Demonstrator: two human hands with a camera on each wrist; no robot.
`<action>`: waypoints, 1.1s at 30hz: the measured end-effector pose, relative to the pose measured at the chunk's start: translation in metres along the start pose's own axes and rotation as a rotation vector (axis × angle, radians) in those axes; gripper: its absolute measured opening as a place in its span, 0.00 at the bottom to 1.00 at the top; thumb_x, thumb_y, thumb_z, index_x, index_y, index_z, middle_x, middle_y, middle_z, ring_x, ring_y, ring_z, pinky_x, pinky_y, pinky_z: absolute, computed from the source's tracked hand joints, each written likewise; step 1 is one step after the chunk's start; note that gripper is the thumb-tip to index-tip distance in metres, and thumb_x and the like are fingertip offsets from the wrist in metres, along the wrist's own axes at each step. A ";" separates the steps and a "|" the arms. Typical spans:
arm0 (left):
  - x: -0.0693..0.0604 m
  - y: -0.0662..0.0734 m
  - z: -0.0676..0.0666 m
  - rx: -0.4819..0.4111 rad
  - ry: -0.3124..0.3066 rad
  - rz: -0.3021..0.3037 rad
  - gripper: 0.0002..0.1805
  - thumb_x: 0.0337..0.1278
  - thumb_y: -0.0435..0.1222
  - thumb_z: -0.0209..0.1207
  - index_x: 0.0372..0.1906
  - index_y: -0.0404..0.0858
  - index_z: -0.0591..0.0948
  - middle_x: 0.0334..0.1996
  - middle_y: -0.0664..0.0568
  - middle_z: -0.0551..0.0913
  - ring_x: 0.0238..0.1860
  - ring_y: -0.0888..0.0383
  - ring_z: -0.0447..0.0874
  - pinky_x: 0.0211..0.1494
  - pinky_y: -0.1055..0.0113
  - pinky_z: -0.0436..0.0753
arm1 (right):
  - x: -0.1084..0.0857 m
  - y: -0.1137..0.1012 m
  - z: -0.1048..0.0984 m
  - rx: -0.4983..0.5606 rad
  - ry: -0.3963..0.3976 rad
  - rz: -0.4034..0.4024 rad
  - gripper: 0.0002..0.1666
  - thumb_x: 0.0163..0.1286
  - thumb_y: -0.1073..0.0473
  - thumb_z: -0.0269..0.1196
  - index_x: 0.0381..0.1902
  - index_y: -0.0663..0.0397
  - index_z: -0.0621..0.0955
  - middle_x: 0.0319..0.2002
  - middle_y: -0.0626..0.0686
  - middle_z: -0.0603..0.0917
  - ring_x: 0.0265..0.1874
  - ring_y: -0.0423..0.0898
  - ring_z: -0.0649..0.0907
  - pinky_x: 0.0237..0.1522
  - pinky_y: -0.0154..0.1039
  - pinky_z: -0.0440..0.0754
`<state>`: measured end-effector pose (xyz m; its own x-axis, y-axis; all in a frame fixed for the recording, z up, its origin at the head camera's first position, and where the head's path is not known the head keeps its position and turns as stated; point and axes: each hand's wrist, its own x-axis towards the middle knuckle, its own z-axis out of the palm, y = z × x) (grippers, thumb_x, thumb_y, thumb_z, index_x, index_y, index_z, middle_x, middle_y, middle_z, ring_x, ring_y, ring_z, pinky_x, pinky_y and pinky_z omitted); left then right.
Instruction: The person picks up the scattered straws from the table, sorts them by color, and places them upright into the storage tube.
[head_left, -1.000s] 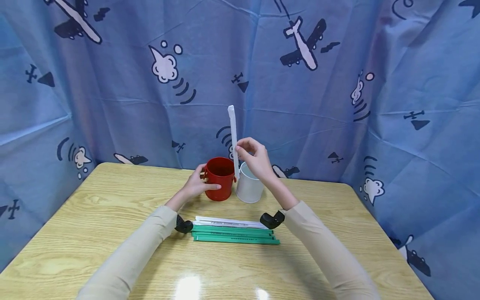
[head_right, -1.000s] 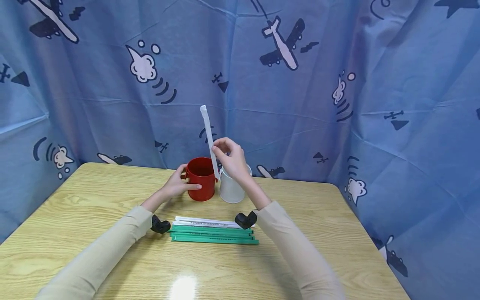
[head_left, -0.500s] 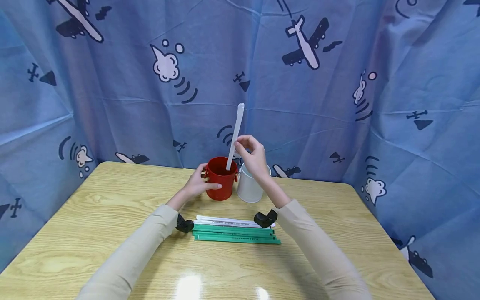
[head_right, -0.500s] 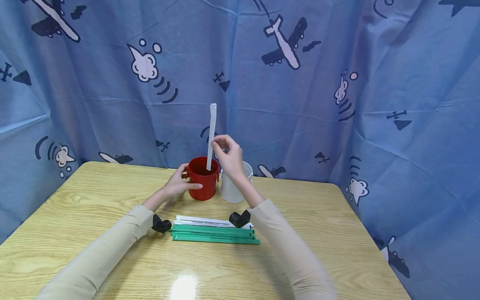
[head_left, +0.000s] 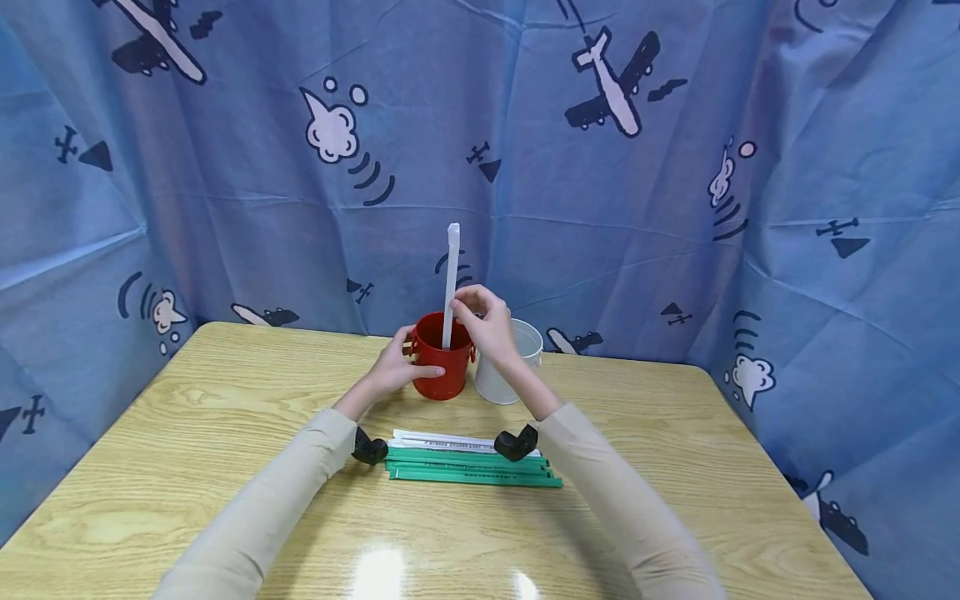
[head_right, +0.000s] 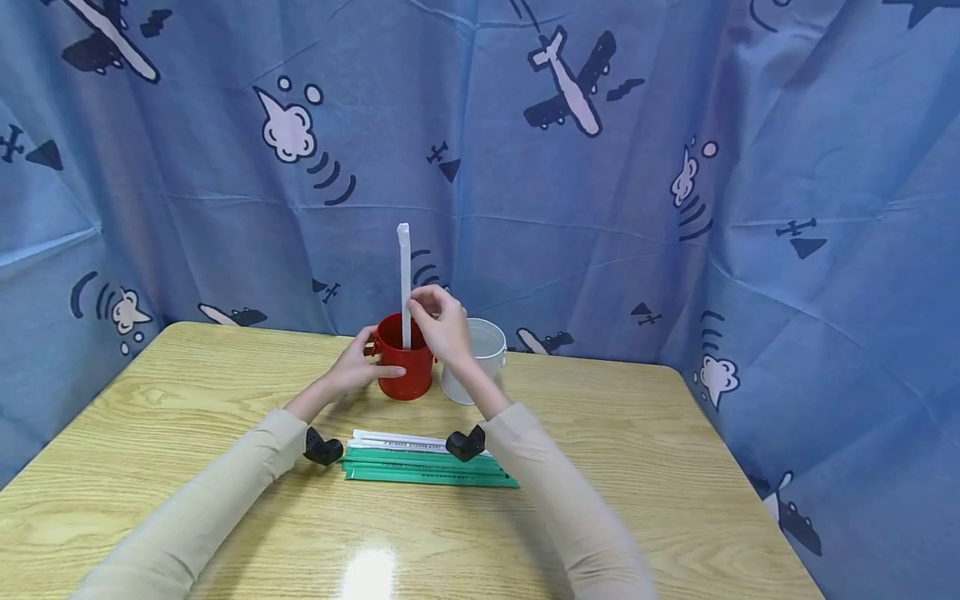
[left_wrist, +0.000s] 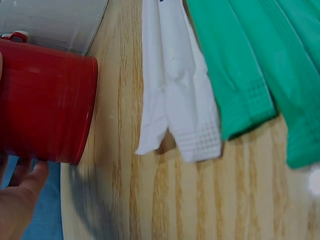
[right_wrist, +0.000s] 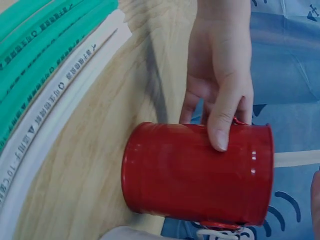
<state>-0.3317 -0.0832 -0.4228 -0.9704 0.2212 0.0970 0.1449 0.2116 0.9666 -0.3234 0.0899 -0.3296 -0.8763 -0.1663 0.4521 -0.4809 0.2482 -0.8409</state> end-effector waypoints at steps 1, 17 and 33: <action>0.000 0.000 0.000 -0.004 0.001 -0.001 0.47 0.49 0.35 0.69 0.72 0.38 0.55 0.70 0.41 0.61 0.68 0.39 0.63 0.67 0.44 0.69 | 0.000 0.001 0.001 0.002 -0.005 0.005 0.10 0.69 0.64 0.59 0.44 0.65 0.80 0.40 0.66 0.83 0.38 0.59 0.82 0.41 0.35 0.85; 0.000 0.001 0.000 -0.015 -0.010 -0.016 0.46 0.49 0.35 0.69 0.71 0.40 0.55 0.70 0.43 0.60 0.68 0.40 0.63 0.67 0.45 0.70 | -0.004 0.011 0.016 -0.053 -0.040 0.043 0.10 0.68 0.63 0.61 0.44 0.63 0.80 0.38 0.62 0.83 0.34 0.50 0.81 0.36 0.27 0.80; 0.000 0.001 0.001 -0.023 -0.013 -0.004 0.45 0.50 0.34 0.69 0.70 0.40 0.55 0.70 0.43 0.61 0.68 0.40 0.63 0.67 0.45 0.70 | -0.006 0.020 0.020 -0.140 -0.039 0.025 0.09 0.66 0.62 0.63 0.43 0.59 0.81 0.37 0.60 0.86 0.30 0.45 0.81 0.34 0.28 0.80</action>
<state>-0.3314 -0.0824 -0.4223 -0.9683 0.2331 0.0896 0.1359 0.1906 0.9722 -0.3271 0.0769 -0.3556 -0.8877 -0.1942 0.4175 -0.4604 0.3833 -0.8007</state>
